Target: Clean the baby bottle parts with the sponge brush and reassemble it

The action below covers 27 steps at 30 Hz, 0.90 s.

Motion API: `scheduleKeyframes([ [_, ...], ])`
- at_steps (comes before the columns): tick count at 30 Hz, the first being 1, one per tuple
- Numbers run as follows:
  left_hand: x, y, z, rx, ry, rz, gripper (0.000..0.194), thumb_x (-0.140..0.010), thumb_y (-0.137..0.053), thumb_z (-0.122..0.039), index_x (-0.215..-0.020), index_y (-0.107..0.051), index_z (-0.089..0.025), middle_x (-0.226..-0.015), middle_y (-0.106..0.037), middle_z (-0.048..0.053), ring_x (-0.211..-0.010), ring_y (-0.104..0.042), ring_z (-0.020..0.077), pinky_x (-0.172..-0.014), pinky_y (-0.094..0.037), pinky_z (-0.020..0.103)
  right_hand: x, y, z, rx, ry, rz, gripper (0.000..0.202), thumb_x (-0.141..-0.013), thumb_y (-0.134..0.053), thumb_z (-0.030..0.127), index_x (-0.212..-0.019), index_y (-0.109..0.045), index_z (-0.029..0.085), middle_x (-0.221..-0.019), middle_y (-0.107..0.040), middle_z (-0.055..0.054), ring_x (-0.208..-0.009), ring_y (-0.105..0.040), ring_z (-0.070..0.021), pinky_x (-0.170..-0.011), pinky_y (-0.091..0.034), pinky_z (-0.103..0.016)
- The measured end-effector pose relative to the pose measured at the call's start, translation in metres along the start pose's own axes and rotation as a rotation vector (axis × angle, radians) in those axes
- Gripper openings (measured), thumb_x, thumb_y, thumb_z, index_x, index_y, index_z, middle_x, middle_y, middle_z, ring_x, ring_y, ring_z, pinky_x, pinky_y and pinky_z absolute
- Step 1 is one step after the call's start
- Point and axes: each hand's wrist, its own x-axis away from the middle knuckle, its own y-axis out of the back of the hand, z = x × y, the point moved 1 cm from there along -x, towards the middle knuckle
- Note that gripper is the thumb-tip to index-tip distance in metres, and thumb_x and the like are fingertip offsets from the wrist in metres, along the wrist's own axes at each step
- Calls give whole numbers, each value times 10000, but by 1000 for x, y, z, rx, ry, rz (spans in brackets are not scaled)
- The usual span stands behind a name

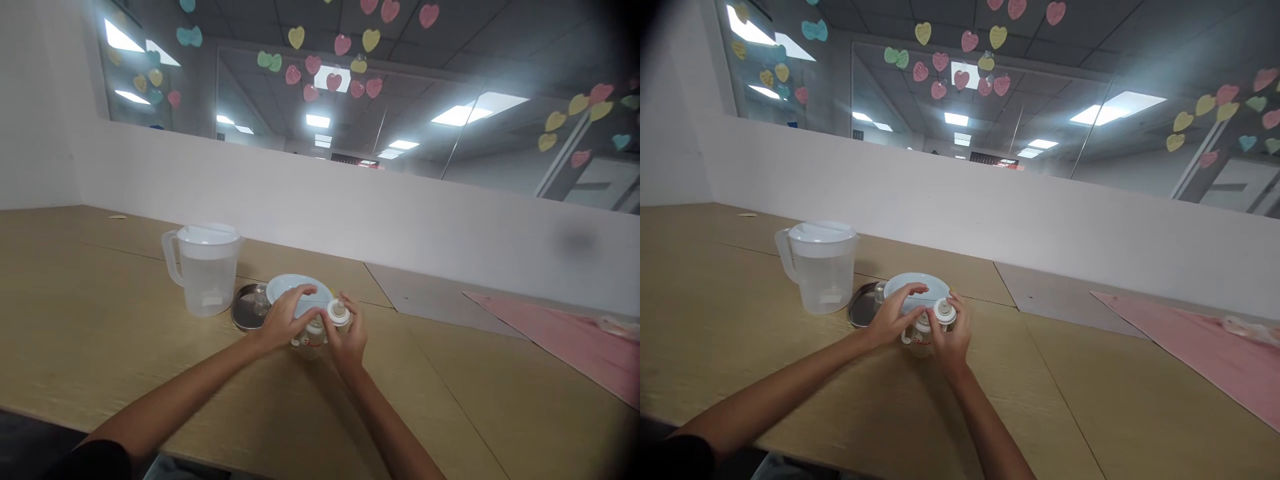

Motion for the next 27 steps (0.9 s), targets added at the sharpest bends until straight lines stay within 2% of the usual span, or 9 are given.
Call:
scheduleKeyframes([
  [1,11,-5,9,-12,0,-28,426,-863,-480,-421,-1218,-458,-185,-1221,-560,100,-1132,-509,222,-957,-385,354,1,-1,0,-32,-32,3,317,-757,-648,333,-1015,-523,198,-1078,-572,-97,-1069,-533,-233,-875,-455,-418],
  [3,28,-13,21,-40,-2,-13,493,-848,-503,-430,-1263,-414,-178,-1257,-531,117,-1159,-484,236,-970,-366,369,3,-3,-2,-77,-86,30,291,-745,-655,349,-960,-536,191,-1042,-568,-88,-1045,-540,-227,-864,-464,-403],
  [6,42,-22,28,-68,19,-1,533,-836,-513,-452,-1278,-389,-181,-1212,-566,113,-1138,-493,247,-973,-336,393,7,-5,-7,-112,-144,106,277,-761,-628,367,-953,-538,189,-949,-590,-58,-916,-582,-201,-797,-490,-370],
  [10,42,-29,29,-117,64,53,585,-802,-545,-490,-1278,-387,-188,-1174,-596,99,-1115,-500,260,-977,-290,421,12,-6,-11,-84,-173,191,303,-766,-613,394,-975,-546,185,-945,-625,-65,-894,-602,-207,-777,-498,-361],
  [17,42,-32,37,-146,78,37,565,-780,-576,-442,-1256,-410,-188,-1126,-619,83,-1084,-509,251,-969,-279,411,12,-10,-12,-100,-245,302,451,-721,-659,412,-1072,-506,173,-1005,-651,-94,-916,-623,-208,-787,-499,-347],
  [22,41,-30,34,-170,46,28,535,-788,-564,-455,-1241,-444,-196,-1148,-601,83,-1068,-508,246,-942,-304,399,6,-9,-13,-43,-212,352,352,-710,-657,427,-937,-544,183,-879,-661,-48,-795,-623,-188,-689,-490,-314],
  [27,38,-28,28,-226,67,6,483,-742,-615,-451,-1147,-525,-203,-1066,-630,77,-1046,-506,259,-923,-310,409,5,0,-13,-16,-40,260,158,-848,-505,331,-827,-570,188,-788,-642,-30,-765,-593,-164,-697,-456,-308],
])
